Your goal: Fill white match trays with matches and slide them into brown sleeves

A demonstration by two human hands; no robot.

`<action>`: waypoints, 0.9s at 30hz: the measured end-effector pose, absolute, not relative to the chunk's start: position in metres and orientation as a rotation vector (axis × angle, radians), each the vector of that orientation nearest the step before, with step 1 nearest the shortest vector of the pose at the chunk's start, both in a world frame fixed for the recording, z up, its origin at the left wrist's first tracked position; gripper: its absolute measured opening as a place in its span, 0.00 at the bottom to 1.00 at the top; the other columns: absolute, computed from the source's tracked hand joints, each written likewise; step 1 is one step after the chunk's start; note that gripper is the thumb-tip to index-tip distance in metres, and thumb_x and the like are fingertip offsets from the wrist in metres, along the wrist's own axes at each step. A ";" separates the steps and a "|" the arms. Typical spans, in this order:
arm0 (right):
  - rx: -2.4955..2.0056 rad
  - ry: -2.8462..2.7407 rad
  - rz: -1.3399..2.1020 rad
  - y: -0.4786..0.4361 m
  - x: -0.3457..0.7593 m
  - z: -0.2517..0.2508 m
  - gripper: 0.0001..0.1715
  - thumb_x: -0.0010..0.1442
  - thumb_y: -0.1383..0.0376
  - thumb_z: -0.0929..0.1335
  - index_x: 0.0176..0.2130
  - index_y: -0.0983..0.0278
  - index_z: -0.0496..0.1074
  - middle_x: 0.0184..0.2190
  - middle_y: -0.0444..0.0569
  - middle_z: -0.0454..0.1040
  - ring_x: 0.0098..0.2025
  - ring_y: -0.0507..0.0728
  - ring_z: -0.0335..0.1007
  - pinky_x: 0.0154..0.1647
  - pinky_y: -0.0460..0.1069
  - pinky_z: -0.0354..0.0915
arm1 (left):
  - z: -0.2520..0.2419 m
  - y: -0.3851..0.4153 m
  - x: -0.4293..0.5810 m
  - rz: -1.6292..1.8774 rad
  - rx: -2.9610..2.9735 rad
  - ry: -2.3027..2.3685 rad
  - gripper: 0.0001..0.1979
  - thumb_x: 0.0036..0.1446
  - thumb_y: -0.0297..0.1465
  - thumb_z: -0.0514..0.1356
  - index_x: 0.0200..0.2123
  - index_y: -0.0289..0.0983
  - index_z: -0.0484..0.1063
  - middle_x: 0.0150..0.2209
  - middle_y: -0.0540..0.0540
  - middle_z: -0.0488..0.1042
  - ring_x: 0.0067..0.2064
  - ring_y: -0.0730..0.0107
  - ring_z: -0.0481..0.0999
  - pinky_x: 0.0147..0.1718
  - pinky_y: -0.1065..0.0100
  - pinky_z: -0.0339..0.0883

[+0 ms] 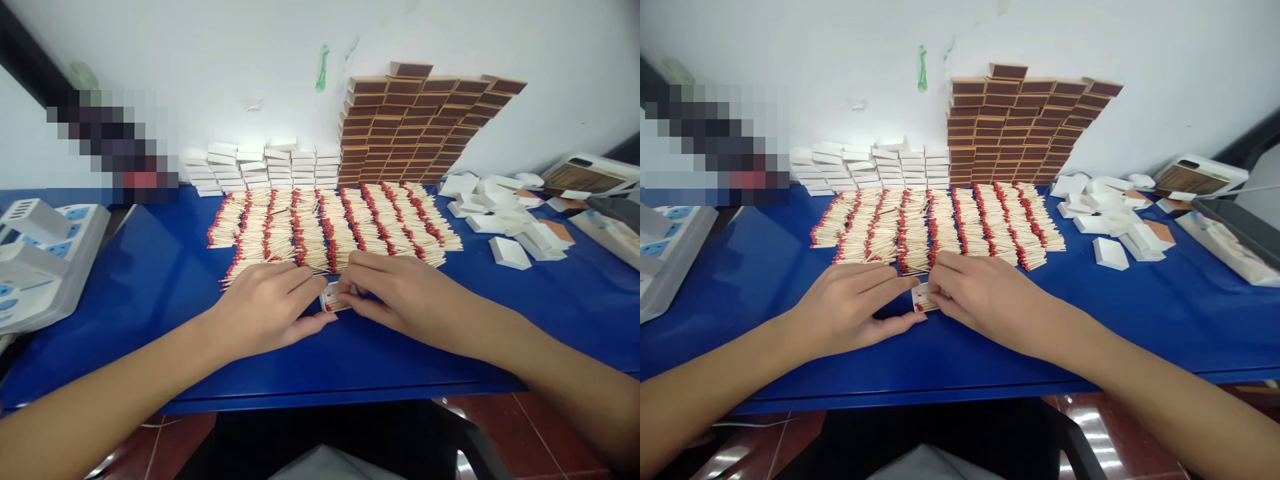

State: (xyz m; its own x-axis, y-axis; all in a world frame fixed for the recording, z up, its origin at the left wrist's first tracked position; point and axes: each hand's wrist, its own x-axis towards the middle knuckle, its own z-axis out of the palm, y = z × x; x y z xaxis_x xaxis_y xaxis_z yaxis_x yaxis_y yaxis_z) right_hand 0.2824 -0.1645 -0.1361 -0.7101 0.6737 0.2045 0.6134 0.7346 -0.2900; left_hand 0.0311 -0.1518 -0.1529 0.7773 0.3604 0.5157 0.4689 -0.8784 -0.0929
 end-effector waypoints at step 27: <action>-1.245 -2.674 0.167 -0.150 0.300 -0.140 0.05 0.71 0.63 0.68 0.41 0.62 0.73 0.39 0.47 0.75 0.37 0.57 0.73 0.35 0.51 0.61 | -0.143 -0.144 0.022 -0.771 -3.237 -0.913 0.11 0.59 0.38 0.69 0.41 0.38 0.81 0.26 0.55 0.72 0.26 0.79 0.70 0.27 0.72 0.61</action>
